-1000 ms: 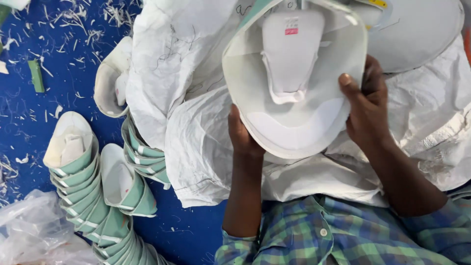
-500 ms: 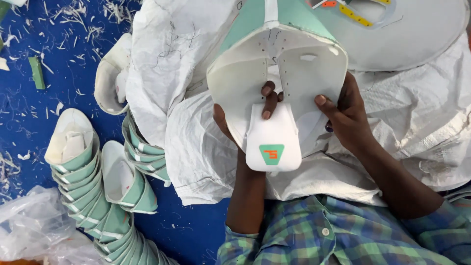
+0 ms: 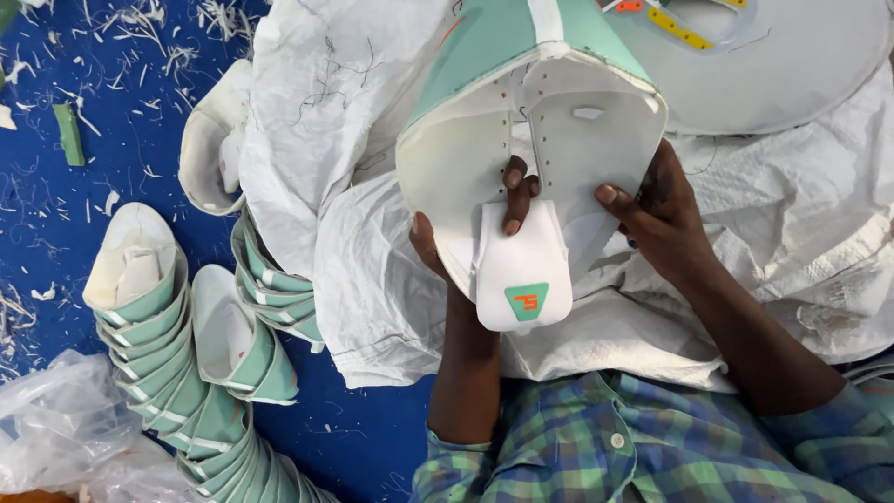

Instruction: The person trims excess material and threads from shoe upper components using a thread snipper.

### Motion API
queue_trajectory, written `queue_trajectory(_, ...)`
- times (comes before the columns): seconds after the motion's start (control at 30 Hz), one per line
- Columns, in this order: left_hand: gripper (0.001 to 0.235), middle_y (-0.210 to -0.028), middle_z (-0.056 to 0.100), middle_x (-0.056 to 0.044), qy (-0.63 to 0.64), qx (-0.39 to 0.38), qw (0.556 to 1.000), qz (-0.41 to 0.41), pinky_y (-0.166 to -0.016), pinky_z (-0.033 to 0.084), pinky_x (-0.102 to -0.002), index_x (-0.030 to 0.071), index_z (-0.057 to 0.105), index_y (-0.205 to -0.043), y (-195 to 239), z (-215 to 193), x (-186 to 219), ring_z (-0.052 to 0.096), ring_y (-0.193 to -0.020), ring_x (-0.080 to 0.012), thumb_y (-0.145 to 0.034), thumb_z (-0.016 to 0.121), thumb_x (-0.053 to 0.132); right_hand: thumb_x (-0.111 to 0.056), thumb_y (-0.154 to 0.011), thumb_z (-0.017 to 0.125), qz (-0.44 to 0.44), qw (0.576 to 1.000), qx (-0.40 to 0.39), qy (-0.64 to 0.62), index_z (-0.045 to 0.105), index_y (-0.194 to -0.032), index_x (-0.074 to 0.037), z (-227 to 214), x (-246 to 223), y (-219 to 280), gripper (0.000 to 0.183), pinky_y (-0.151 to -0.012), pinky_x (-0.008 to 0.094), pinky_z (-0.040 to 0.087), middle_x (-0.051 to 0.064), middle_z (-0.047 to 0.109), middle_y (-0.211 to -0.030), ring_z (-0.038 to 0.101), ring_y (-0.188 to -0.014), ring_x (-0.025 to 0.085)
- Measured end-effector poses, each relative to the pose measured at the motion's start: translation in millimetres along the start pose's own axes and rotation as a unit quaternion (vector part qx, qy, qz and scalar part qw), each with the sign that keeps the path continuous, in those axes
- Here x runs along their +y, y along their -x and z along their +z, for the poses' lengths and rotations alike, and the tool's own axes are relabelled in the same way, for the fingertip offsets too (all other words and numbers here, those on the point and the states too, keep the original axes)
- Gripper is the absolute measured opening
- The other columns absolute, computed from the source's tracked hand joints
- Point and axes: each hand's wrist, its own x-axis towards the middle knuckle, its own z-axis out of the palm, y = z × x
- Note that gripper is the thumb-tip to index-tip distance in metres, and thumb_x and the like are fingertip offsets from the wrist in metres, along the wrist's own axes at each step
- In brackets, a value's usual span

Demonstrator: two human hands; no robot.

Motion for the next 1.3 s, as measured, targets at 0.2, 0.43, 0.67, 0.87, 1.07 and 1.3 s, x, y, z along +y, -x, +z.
queue_trajectory(0.2,0.074,-0.147,0.055,-0.017,-0.029,0.008,0.999,-0.015,-0.107,0.050,-0.043,0.003,0.043,-0.155,-3,-23,-2,0.060,-0.126,-0.0298,-0.101,0.056,0.052,0.005,-0.091,0.080,-0.119,0.937,0.155,0.288,0.050,-0.139,-0.004,-9,-26,-2,0.058,-0.067,0.026,0.042,0.011,0.058,-0.120,0.047,-0.074,0.015)
queue_trajectory(0.43,0.074,-0.146,0.056,-0.017,-0.065,0.003,0.997,-0.045,-0.106,0.050,-0.042,0.003,0.044,-0.155,-14,-18,1,0.061,-0.124,-0.0291,-0.100,0.057,0.052,0.004,-0.098,0.078,-0.273,0.848,0.026,0.454,0.067,-0.131,-0.008,-3,-39,-22,0.037,-0.084,0.033,0.063,0.013,0.068,-0.129,0.073,-0.105,0.026)
queue_trajectory(0.67,0.075,-0.145,0.057,-0.018,-0.101,0.015,0.993,-0.059,-0.104,0.051,-0.041,0.003,0.044,-0.155,-11,-23,12,0.063,-0.122,-0.0283,-0.099,0.059,0.051,-0.001,-0.095,0.078,-0.241,0.857,-0.003,0.455,0.068,-0.127,-0.006,-10,-28,-24,0.035,-0.079,0.036,0.062,0.010,0.069,-0.114,0.073,-0.096,0.024)
queue_trajectory(0.87,0.075,-0.145,0.058,-0.018,-0.130,0.026,0.989,-0.068,-0.103,0.051,-0.040,0.003,0.045,-0.154,-12,-31,14,0.064,-0.120,-0.0276,-0.099,0.060,0.051,0.000,-0.103,0.074,-0.178,0.893,0.045,0.412,0.072,-0.122,-0.009,-56,-32,-10,0.021,-0.070,0.026,0.057,0.008,0.067,-0.111,0.068,-0.082,0.010)
queue_trajectory(1.07,0.075,-0.144,0.058,-0.018,-0.149,0.037,0.985,-0.080,-0.102,0.052,-0.040,0.003,0.045,-0.154,-6,51,32,0.064,-0.119,-0.0270,-0.098,0.061,0.051,-0.007,-0.105,0.072,-0.154,0.936,0.015,0.315,0.065,-0.131,-0.008,-89,-45,-16,0.027,-0.077,0.021,0.057,0.005,0.067,-0.121,0.067,-0.090,0.006)
queue_trajectory(1.3,0.076,-0.143,0.059,-0.018,-0.188,0.026,0.976,-0.105,-0.100,0.053,-0.039,0.003,0.045,-0.154,-1,143,54,0.066,-0.117,-0.0262,-0.097,0.063,0.050,-0.002,-0.087,0.082,-0.111,0.919,-0.006,0.377,0.065,-0.135,0.000,-53,-92,-16,0.051,-0.058,0.027,0.046,0.012,0.073,-0.107,0.057,-0.067,0.014)
